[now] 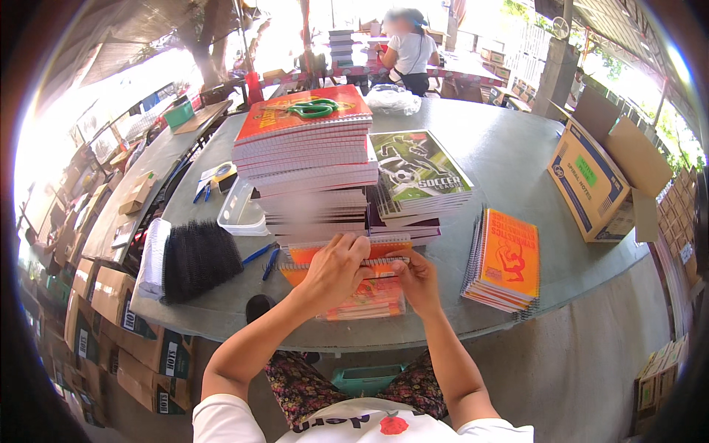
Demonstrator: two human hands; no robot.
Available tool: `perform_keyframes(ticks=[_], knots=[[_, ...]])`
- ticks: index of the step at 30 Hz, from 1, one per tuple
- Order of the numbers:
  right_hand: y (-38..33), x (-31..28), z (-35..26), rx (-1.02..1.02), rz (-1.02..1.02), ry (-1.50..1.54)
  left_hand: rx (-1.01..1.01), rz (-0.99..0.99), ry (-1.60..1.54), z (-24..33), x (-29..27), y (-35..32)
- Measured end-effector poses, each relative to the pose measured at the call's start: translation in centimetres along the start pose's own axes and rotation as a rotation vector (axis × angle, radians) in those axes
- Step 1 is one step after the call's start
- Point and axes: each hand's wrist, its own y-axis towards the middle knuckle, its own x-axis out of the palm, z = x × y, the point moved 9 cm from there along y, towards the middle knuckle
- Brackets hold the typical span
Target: The person manually threads a plastic spiral through the punched edges of a notebook, then uses a small black piece of material to smooth or secure the binding. They handle several notebooks in a stack, finishing the binding for each before setting it aside.
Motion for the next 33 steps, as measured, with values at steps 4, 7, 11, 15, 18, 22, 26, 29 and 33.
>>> perform_keyframes(ticks=[4, 7, 11, 15, 18, 22, 26, 29, 33], knots=[[-0.5, 0.3, -1.6, -0.170, -0.049, -0.047, 0.014, -0.108, 0.022, -0.3, 1.9, -0.1], [-0.6, -1.7, 0.5, -0.001, 0.079, -0.067, -0.016, -0.131, -0.030, 0.1, 1.8, 1.0], [-1.1, -1.7, 0.4, 0.058, 0.038, -0.324, 0.049, -0.026, -0.011, 1.0, 1.0, 0.8], [-0.8, -1.1, -1.0, -0.104, 0.110, -0.111, 0.007, -0.161, 0.021, 0.4, 2.4, 0.9], [-0.9, -1.8, 0.1, -0.052, 0.103, -0.106, -0.007, -0.057, -0.033, 1.4, 2.0, 1.8], [-1.1, -2.4, 1.1, 0.024, 0.088, -0.201, 0.193, 0.072, -0.067, 3.5, 3.0, 1.9], [-1.2, -2.2, 0.6, -0.016, 0.123, -0.242, 0.169, 0.052, -0.131, 3.2, 4.0, 2.0], [-1.3, -3.1, 1.4, -0.028, 0.130, -0.227, 0.162, -0.022, -0.169, 3.5, 4.5, 2.6], [-1.3, -1.7, 0.1, -0.105, 0.173, -0.327, 0.058, -0.106, -0.157, 2.7, 3.9, 2.5]])
